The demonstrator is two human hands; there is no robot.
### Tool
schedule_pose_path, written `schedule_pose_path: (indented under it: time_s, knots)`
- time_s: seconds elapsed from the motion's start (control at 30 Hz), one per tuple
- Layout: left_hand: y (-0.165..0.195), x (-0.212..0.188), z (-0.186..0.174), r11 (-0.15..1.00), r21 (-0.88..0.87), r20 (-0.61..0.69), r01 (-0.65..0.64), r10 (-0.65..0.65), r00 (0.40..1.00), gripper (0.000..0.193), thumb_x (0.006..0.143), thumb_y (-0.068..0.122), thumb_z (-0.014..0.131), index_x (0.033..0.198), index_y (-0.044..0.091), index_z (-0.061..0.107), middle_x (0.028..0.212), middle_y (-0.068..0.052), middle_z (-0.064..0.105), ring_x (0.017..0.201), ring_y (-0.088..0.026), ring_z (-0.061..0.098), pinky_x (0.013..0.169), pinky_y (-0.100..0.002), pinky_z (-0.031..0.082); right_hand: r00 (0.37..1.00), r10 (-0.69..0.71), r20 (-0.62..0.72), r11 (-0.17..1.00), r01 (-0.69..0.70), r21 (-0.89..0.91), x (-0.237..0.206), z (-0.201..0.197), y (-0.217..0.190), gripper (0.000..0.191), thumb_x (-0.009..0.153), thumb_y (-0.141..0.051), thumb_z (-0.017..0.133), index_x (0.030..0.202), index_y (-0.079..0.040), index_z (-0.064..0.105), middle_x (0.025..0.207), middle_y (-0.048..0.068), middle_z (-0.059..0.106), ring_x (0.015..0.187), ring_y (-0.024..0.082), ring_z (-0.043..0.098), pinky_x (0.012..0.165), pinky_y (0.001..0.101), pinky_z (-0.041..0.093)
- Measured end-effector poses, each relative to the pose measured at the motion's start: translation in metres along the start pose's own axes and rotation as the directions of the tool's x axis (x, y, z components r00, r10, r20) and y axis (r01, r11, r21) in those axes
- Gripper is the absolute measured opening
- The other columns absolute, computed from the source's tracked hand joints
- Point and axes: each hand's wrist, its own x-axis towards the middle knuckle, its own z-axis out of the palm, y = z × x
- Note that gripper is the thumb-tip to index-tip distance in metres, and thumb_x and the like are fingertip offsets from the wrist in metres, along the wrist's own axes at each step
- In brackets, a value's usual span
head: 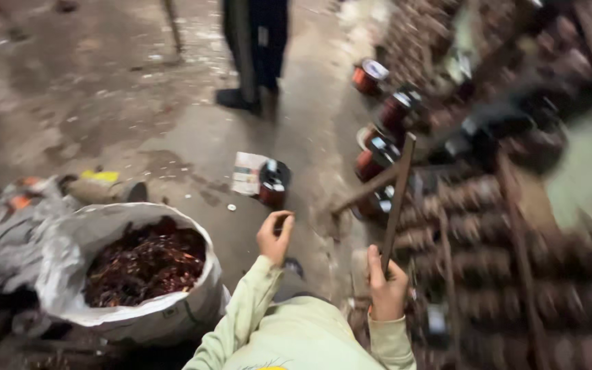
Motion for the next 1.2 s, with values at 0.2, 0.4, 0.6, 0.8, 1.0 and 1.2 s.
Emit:
schedule_pose_path:
  time_s: [0.2, 0.4, 0.6, 0.8, 1.0, 1.2]
  knots:
    - [-0.056, 0.108, -0.084, 1.0, 0.03, -0.517, -0.001, 0.016, 0.856, 0.015, 0.1, 0.016, 0.067, 0.11, 0.006, 0.07, 0.096, -0.003, 0.072, 0.086, -0.01, 0.066, 0.079, -0.027, 0.054, 0.944, 0.018, 0.33, 1.0, -0.014, -0.014, 0.13, 0.109, -0.004, 0.027, 0.096, -0.023, 0.07, 0.076, -0.005, 0.066, 0.064, -0.009, 0.051, 0.054, 0.002, 0.039, 0.049, 0.0236, 0.025]
    - [-0.053, 0.209, -0.146, 0.993, -0.073, -0.737, -0.09, 0.007, 0.676, 0.016, 0.102, 0.016, 0.066, 0.113, 0.005, 0.065, 0.096, -0.003, 0.072, 0.083, -0.009, 0.066, 0.075, -0.024, 0.054, 0.844, 0.028, 0.536, 1.0, -0.017, -0.026, 0.243, 0.221, -0.046, 0.016, 0.09, -0.016, 0.076, 0.083, -0.006, 0.066, 0.06, -0.007, 0.048, 0.049, 0.003, 0.038, 0.044, 0.0223, 0.024]
    - [-0.062, 0.26, -0.205, 0.987, -0.071, -0.824, -0.145, 0.025, 0.567, 0.016, 0.104, 0.017, 0.064, 0.116, 0.006, 0.065, 0.094, -0.003, 0.072, 0.078, -0.009, 0.066, 0.069, -0.024, 0.054, 0.751, 0.072, 0.656, 0.997, -0.07, -0.028, 0.314, 0.324, -0.089, 0.019, 0.087, -0.016, 0.08, 0.082, -0.006, 0.064, 0.06, -0.005, 0.051, 0.048, 0.004, 0.042, 0.043, 0.0224, 0.027]
    - [-0.114, 0.279, -0.25, 0.98, -0.197, -0.891, -0.018, -0.171, 0.421, 0.016, 0.104, 0.017, 0.066, 0.115, 0.006, 0.065, 0.094, -0.003, 0.071, 0.077, -0.009, 0.064, 0.063, -0.024, 0.051, 0.713, 0.119, 0.691, 0.993, -0.101, -0.067, 0.352, 0.435, -0.098, 0.022, 0.084, -0.019, 0.083, 0.082, -0.005, 0.065, 0.061, -0.006, 0.053, 0.05, 0.004, 0.044, 0.044, 0.0228, 0.03]
    - [-0.136, 0.381, -0.334, 0.976, -0.204, -0.879, 0.077, -0.217, 0.424, 0.015, 0.104, 0.014, 0.066, 0.116, 0.005, 0.063, 0.095, -0.004, 0.069, 0.077, -0.011, 0.064, 0.061, -0.024, 0.051, 0.72, 0.13, 0.682, 0.991, -0.071, -0.114, 0.401, 0.556, -0.096, 0.022, 0.084, -0.02, 0.084, 0.083, -0.005, 0.068, 0.061, -0.006, 0.053, 0.049, 0.003, 0.043, 0.044, 0.0229, 0.029]
    - [-0.092, 0.584, -0.431, 0.995, -0.063, -0.773, -0.078, 0.001, 0.635, 0.017, 0.107, 0.011, 0.067, 0.122, 0.003, 0.061, 0.1, -0.004, 0.067, 0.083, -0.009, 0.062, 0.067, -0.023, 0.05, 0.805, 0.108, 0.583, 0.987, -0.159, 0.037, 0.442, 0.693, -0.134, 0.019, 0.086, -0.016, 0.082, 0.081, -0.008, 0.065, 0.061, -0.007, 0.05, 0.047, 0.003, 0.041, 0.042, 0.0226, 0.027]
